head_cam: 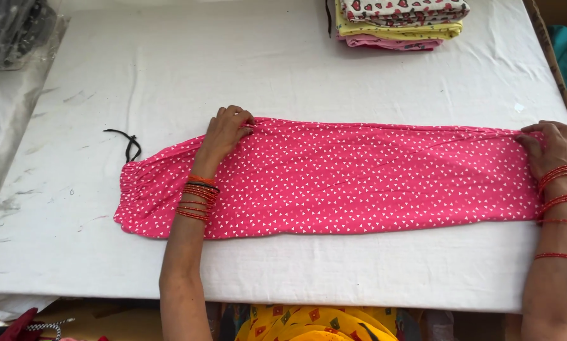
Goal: The person is folding pairs of patterned pants on a white-covered table.
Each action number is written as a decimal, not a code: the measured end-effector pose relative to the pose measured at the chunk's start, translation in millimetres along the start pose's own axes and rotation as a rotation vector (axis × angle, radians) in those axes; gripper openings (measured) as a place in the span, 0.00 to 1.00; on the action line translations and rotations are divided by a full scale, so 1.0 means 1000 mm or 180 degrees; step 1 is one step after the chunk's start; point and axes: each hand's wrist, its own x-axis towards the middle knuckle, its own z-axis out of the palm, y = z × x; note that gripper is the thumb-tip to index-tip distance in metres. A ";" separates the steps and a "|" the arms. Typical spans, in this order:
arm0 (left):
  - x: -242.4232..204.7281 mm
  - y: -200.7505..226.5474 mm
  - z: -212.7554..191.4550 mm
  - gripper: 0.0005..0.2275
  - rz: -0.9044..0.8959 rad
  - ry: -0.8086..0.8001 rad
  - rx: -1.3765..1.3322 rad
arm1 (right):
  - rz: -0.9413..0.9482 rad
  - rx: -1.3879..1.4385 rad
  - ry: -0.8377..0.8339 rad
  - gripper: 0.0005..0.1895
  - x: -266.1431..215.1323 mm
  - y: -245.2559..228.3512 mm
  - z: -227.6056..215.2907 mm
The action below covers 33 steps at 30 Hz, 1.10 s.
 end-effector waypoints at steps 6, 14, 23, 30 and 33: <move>0.027 0.002 -0.017 0.13 -0.0263 -0.0621 0.0453 | 0.0100 0.0188 0.0080 0.05 -0.005 0.005 -0.002; 0.051 -0.003 -0.022 0.10 -0.0653 -0.1522 0.0784 | 0.0456 0.0645 0.0141 0.10 -0.007 0.005 -0.009; 0.031 0.004 -0.005 0.09 -0.0413 -0.0914 0.0839 | 0.0202 -0.0325 0.0035 0.10 -0.014 0.029 -0.016; 0.034 0.002 0.003 0.16 -0.0582 -0.0774 0.0628 | 0.0780 0.1365 0.0293 0.13 -0.006 -0.004 -0.059; 0.038 0.003 0.004 0.17 -0.0590 -0.0749 0.0879 | 0.1046 0.1246 0.0264 0.09 -0.002 -0.001 -0.051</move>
